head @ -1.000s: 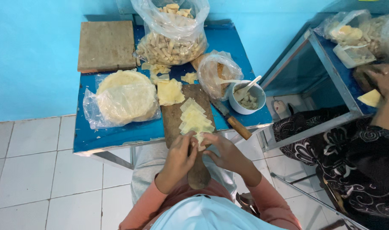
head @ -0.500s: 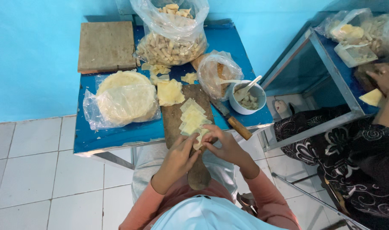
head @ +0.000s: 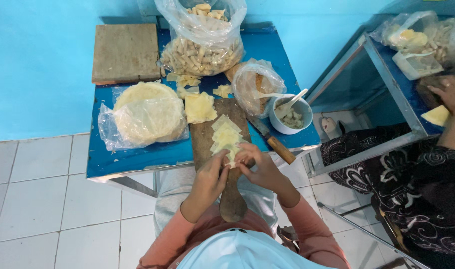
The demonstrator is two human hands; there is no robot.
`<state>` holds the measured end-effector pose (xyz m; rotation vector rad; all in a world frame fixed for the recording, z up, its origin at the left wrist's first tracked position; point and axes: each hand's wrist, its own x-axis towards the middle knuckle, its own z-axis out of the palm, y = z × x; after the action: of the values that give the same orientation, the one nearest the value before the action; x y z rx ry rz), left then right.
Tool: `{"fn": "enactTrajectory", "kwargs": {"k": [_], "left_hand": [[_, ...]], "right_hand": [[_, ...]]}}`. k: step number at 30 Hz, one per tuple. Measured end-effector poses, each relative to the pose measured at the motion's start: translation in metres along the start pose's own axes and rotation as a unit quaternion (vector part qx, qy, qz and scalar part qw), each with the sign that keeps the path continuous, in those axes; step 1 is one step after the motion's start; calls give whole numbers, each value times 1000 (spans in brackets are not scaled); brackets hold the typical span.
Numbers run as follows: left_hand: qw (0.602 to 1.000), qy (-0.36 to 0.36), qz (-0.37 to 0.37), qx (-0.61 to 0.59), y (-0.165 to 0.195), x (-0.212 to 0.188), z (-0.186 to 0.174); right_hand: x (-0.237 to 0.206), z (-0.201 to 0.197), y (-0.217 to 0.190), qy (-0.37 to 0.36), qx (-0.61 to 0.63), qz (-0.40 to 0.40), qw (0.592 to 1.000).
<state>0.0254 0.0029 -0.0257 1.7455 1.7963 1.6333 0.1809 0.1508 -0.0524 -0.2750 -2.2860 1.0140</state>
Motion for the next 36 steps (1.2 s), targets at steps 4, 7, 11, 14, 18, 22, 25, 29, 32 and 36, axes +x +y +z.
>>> {"fn": "enactTrajectory", "kwargs": {"k": [4,7,11,14,18,22,25,29,32,36], "left_hand": [[998,-17,44,50,-2,0,-2],[993,-27,90,68,-1,1,-6],[992,-53,96,55,0,3,-13],[996,-56,54,35,0,6,-14],[998,-64,19,19,-1,14,-15],[998,-64,-21,-18,0,18,-15],[998,-56,-35,-24,1,20,-13],[999,-29,22,38,-3,22,-11],[998,-33,15,53,-7,22,-9],[997,-36,9,71,-9,21,-9]], "right_hand": [[-1,-4,-6,-4,-75,-71,995],[3,-8,-12,10,-139,-140,980],[10,-14,-19,-60,-68,-52,995],[19,-14,-21,-65,-49,-32,996],[27,-16,-21,-80,-5,-8,997],[32,-16,-24,-85,2,15,996],[32,-15,-29,-53,-76,-48,995],[29,-9,-36,0,-156,-106,982],[30,-7,-38,13,-155,-135,978],[28,-5,-38,15,-203,-98,974]]}}
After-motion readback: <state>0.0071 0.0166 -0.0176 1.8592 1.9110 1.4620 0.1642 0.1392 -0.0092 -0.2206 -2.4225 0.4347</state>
